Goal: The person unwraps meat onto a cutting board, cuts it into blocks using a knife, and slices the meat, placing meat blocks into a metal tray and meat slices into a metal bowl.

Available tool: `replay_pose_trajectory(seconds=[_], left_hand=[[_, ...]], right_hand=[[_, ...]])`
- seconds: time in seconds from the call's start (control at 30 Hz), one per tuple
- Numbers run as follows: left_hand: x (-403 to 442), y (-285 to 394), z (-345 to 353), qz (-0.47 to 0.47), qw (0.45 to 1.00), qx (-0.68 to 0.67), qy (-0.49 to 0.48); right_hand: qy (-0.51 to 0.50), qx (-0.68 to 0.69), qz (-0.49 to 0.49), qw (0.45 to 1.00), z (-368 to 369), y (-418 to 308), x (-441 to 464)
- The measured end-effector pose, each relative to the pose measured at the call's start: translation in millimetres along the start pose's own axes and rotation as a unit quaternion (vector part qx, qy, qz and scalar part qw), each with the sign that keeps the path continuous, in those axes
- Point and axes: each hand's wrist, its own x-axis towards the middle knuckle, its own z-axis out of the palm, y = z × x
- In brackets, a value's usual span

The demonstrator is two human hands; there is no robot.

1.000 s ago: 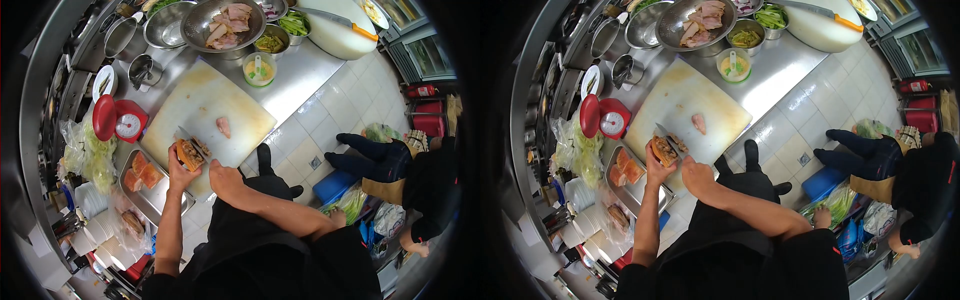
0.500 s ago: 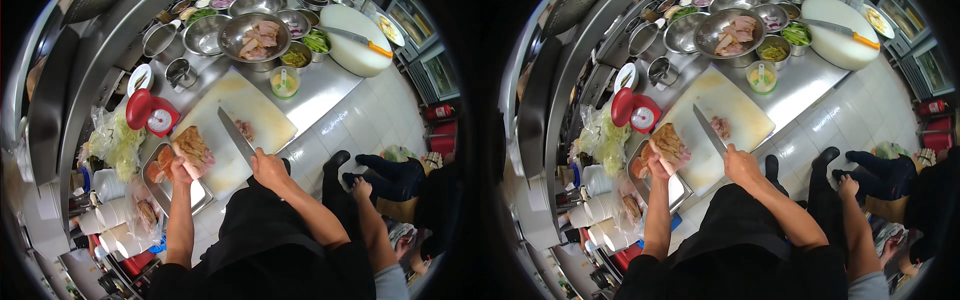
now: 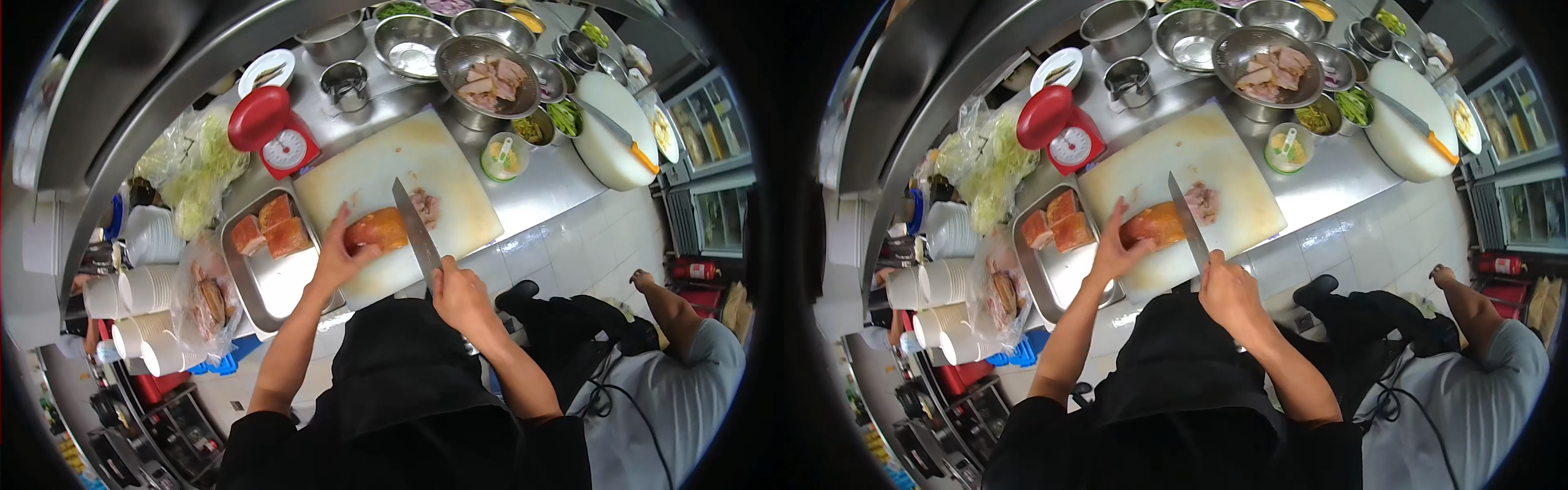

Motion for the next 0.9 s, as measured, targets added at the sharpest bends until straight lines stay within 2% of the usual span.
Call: replay_pose_trajectory(seconds=[0.07, 0.1, 0.17, 0.33, 0.47, 0.6, 0.67, 0.7, 0.8, 0.9], left_hand=[[1, -51, -8, 0.013, 0.983, -0.129, 0.129], [0, -61, -17, 0.008, 0.982, -0.135, 0.135], [-1, -71, -32, -0.012, 0.972, -0.208, 0.108], [0, -60, -36, -0.049, 0.972, -0.217, 0.081], [2, -60, -24, -0.067, 0.963, -0.254, 0.055], [11, -49, -12, -0.046, 0.974, -0.222, 0.027], [20, -32, -13, -0.034, 0.974, -0.222, -0.026], [26, -33, -8, 0.064, 0.982, -0.175, 0.01], [33, -32, 5, 0.115, 0.987, -0.111, 0.018], [35, -37, 12, 0.11, 0.988, -0.11, 0.02]], right_hand=[[-0.022, -0.022, -0.005, 0.999, -6, -17, -1], [-0.037, -0.035, -0.006, 0.999, -7, -25, 0], [-0.046, -0.05, -0.017, 0.998, -3, -36, 5], [-0.042, -0.093, -0.017, 0.995, 9, -69, 14], [-0.023, -0.099, -0.021, 0.995, 53, -53, 24], [-0.009, -0.099, -0.019, 0.995, 61, -54, 24], [-0.008, -0.1, -0.018, 0.995, 61, -56, 24], [-0.008, -0.101, -0.019, 0.995, 60, -57, 24], [-0.003, -0.113, -0.024, 0.993, 56, -60, 25], [-0.003, -0.12, -0.023, 0.992, 51, -61, 27]])
